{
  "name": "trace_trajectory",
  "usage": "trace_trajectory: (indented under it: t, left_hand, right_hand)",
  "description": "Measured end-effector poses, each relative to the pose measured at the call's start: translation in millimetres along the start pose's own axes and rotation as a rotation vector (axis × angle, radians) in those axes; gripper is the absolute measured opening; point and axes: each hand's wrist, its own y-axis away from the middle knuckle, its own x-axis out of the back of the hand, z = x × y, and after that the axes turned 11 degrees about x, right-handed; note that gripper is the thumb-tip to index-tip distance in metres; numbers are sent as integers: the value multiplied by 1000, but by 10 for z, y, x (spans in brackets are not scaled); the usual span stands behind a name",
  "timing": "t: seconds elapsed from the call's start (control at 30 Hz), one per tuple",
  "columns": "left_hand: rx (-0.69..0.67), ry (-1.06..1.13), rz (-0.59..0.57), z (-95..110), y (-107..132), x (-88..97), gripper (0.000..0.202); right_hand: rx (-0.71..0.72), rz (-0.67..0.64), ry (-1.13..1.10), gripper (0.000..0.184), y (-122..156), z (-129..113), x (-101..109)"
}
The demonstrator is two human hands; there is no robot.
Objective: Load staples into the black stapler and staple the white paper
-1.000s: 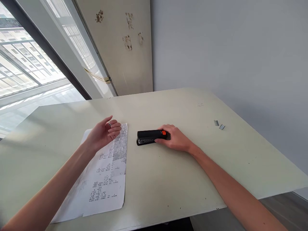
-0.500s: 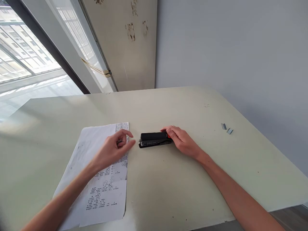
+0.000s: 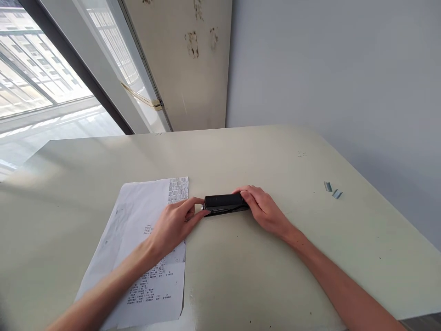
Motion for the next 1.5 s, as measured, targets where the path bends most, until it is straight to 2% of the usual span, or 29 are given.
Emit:
trace_trajectory:
  t: [0.13, 0.4, 0.47, 0.57, 0.63, 0.7, 0.77, 0.83, 0.9, 1.0, 1.17, 1.33, 1.5]
  left_hand:
    - [-45, -80, -34, -63, 4, 86, 34]
    - [-85, -60, -170, -254, -35, 492, 31]
    - [-16, 74, -157, -261, -54, 566, 29]
    - [173, 473, -142, -205, -79, 649, 33]
    - [279, 715, -206, -152, -90, 689, 36]
    - [340, 790, -273, -123, -97, 715, 36]
    - [361, 658, -239, -142, -98, 721, 33]
    - [324, 365, -112, -207, -93, 713, 28]
    - [231, 32, 2, -296, -86, 703, 22]
    - [107, -260, 9, -420, -74, 720, 26]
    - [129, -266, -116, -553, -68, 855, 36]
    - [214, -318, -101, -677, -79, 961, 42]
    - [234, -356, -155, -714, -91, 970, 35]
  right_hand:
    - [62, -78, 21, 39, 2, -15, 61]
    - [27, -77, -13, 35, 29, -19, 126]
    - [31, -71, -15, 35, 30, -15, 120]
    - [49, -69, -12, 36, 30, -13, 113]
    - [58, -68, -6, 36, 32, -16, 110]
    - [59, -65, 8, 37, 34, -21, 109]
    - [56, -61, 19, 37, 36, -25, 109]
    - [55, -60, 19, 36, 36, -27, 109]
    - [51, -61, 12, 35, 35, -28, 108]
    - [51, -63, 3, 34, 33, -30, 110]
    - [52, -58, 13, 34, 31, -46, 117]
    - [35, -66, 4, 34, 35, -53, 116]
    - [48, -70, 4, 33, 44, -37, 113]
